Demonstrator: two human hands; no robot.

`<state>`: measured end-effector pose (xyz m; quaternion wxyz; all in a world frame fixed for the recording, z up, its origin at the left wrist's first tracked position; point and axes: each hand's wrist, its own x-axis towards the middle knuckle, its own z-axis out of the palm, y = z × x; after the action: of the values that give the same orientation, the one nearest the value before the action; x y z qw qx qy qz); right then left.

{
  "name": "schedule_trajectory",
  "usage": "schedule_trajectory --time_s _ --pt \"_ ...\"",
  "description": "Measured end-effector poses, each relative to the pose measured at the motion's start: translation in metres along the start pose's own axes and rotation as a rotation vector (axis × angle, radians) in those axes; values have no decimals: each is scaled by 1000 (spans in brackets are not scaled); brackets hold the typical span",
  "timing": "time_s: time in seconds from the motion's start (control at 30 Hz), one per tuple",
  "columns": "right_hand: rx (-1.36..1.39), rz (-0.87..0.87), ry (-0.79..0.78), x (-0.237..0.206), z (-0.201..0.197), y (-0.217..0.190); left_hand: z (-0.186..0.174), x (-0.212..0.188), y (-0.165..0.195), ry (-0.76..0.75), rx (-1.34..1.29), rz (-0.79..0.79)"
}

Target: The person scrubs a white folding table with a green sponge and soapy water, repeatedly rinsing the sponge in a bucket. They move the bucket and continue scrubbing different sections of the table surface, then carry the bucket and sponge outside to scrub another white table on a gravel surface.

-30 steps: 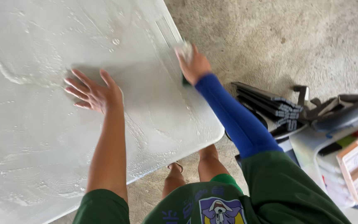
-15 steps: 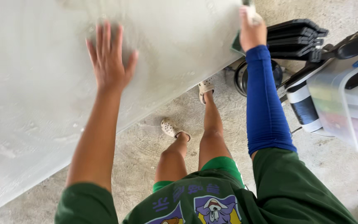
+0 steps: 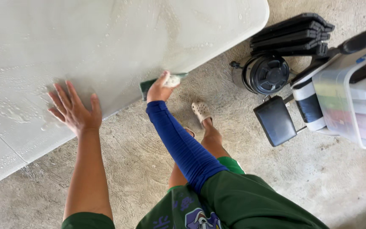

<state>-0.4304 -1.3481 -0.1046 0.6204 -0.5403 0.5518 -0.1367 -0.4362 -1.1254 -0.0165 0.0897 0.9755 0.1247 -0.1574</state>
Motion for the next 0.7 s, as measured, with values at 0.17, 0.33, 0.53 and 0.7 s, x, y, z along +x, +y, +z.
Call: schedule_trajectory --time_s 0.17,0.33,0.53,0.7 --pt "-66 -369 101 80 -23 -22 -4 -4 5 19 -11 -1" --pt "6 -399 181 232 -67 -73 -12 -5 12 -54 3 -40" --pt "-175 -556 139 264 -87 -90 -16 -4 10 -99 19 -103" --pt "-860 -984 38 157 -66 -31 10 -28 1 -7 0 -101"
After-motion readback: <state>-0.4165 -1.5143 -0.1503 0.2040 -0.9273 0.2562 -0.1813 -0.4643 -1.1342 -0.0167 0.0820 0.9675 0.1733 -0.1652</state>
